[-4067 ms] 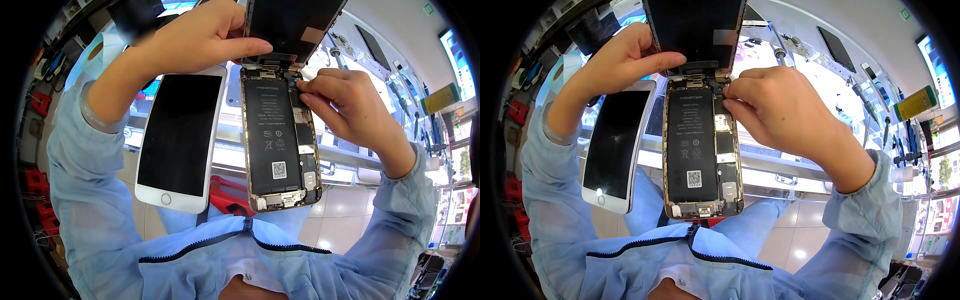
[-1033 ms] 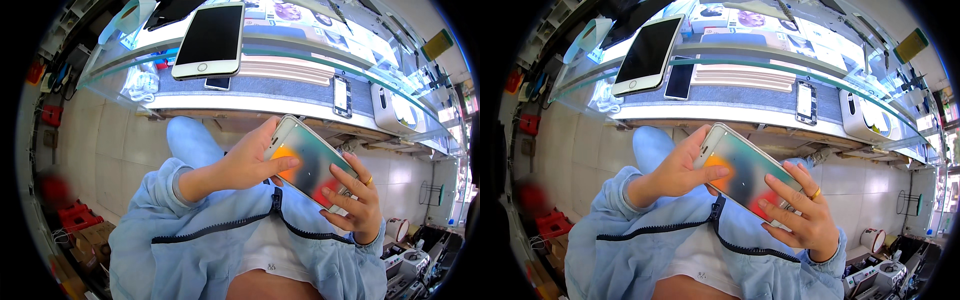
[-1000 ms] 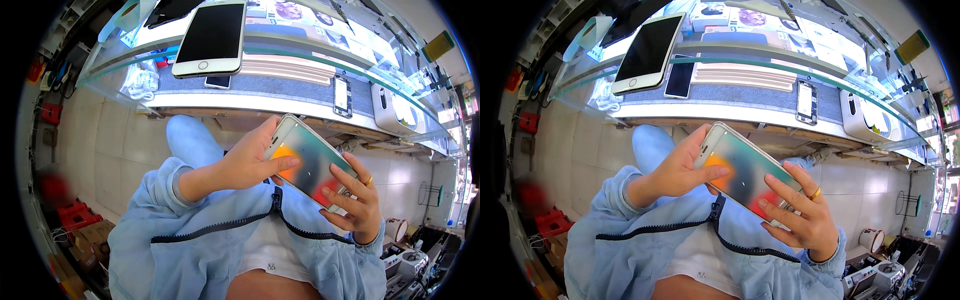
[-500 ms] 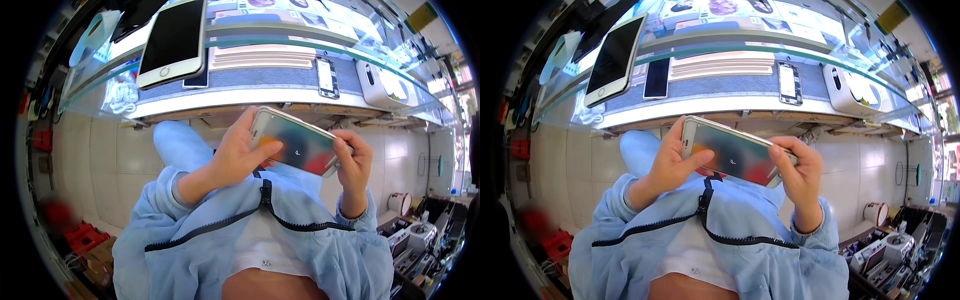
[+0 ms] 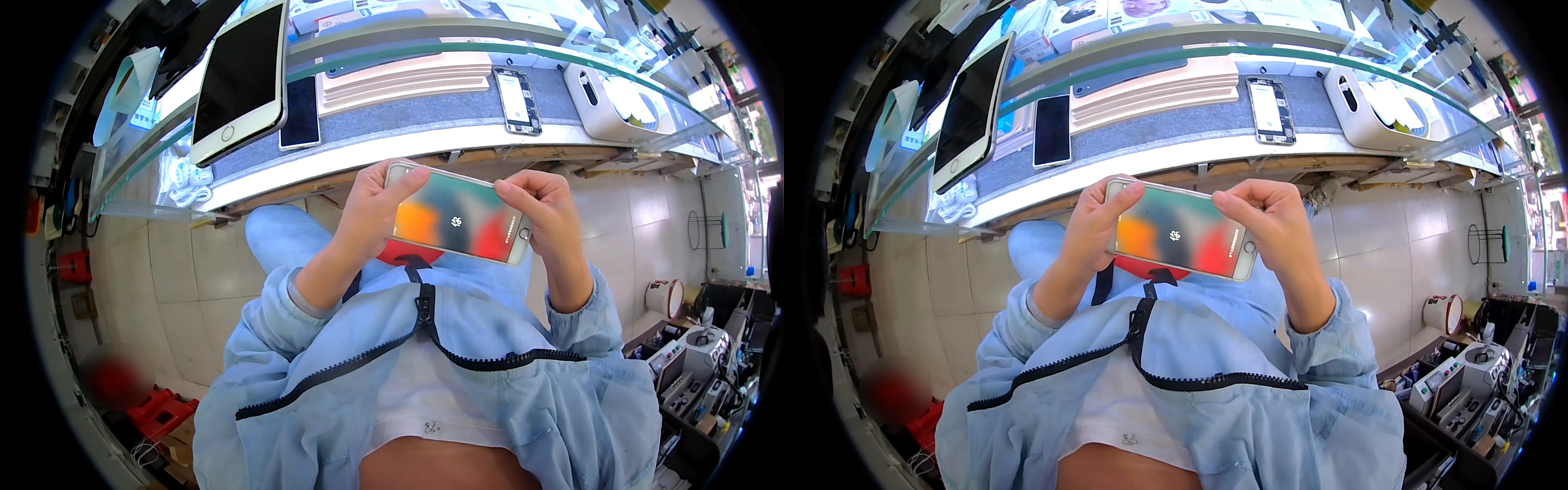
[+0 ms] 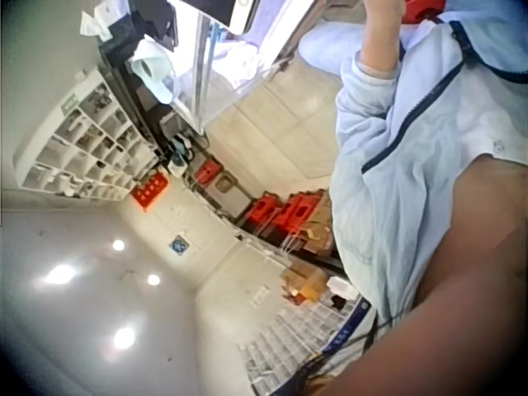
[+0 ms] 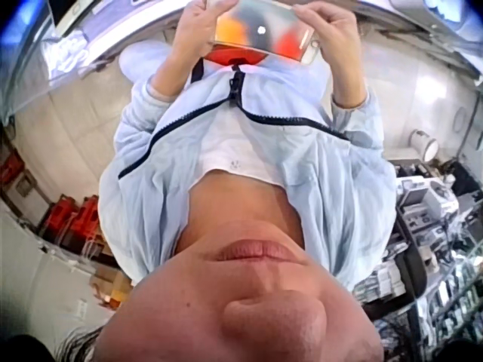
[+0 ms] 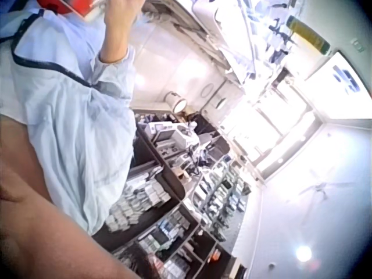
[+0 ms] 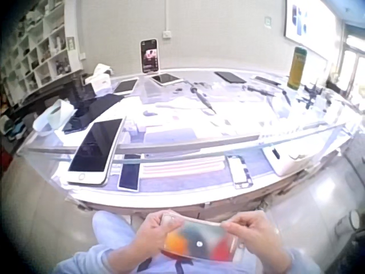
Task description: The person disassembles a white smartphone, removes the battery, and replaces it with a new one. They then reassemble the device and test the screen and camera functionality to verify the repair.
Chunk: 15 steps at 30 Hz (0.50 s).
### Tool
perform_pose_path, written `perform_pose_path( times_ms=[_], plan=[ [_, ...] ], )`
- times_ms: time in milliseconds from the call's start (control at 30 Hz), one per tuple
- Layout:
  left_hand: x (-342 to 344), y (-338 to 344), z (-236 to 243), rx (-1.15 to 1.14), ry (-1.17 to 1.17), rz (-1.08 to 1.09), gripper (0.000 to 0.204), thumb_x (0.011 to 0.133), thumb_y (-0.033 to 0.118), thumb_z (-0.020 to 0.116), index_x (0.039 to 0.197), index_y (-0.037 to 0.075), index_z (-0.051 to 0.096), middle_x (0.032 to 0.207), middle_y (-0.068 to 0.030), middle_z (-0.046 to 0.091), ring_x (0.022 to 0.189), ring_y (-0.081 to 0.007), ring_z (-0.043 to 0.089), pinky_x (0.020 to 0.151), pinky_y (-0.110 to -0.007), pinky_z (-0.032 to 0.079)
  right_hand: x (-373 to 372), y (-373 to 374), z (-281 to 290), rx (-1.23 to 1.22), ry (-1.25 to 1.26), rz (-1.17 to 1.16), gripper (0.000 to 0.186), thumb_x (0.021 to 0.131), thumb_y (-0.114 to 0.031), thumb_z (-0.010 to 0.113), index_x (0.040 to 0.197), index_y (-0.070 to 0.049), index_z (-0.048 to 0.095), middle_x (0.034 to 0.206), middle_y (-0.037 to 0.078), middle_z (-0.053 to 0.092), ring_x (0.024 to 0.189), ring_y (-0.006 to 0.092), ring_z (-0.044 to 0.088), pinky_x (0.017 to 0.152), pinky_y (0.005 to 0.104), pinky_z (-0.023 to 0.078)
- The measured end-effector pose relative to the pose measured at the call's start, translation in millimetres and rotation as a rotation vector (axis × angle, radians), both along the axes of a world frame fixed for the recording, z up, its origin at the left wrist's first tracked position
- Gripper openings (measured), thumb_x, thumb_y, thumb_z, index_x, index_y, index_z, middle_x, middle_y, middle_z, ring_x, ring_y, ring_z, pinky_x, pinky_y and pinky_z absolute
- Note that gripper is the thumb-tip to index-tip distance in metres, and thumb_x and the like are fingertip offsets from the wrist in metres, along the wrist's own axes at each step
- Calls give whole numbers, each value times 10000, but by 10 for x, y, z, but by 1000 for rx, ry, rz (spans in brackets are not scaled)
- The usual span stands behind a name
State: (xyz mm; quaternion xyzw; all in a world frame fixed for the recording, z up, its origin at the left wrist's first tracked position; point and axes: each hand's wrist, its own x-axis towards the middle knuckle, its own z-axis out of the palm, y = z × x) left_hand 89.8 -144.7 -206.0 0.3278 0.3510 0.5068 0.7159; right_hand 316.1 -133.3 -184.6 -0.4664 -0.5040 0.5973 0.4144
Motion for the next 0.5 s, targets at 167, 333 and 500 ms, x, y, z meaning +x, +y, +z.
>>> perform_pose_path(
  times_ms=[167,333,500],
  plan=[
    [-4,53,-117,-93,-104,63,177,886,166,583,972,13,566,898,-81,639,754,-128,628,664,-266,529,-61,106,-164,-65,150,6,245,834,-213,644,938,8,638,810,33,633,673,61,548,583,207,424],
    [-4,94,-255,-384,-400,170,263,918,170,510,1112,-8,506,1103,-139,583,969,-212,604,821,-368,516,-126,-33,-157,-297,266,9,404,897,-277,568,1170,10,492,1021,77,615,785,124,622,720,245,513],
    [179,-36,-359,-333,-464,49,85,910,113,510,977,68,484,1053,-77,566,1024,-222,565,915,-424,466,-405,-168,-407,-138,270,58,294,872,-95,597,1121,36,511,961,70,631,794,90,604,675,203,492]
  ],
)
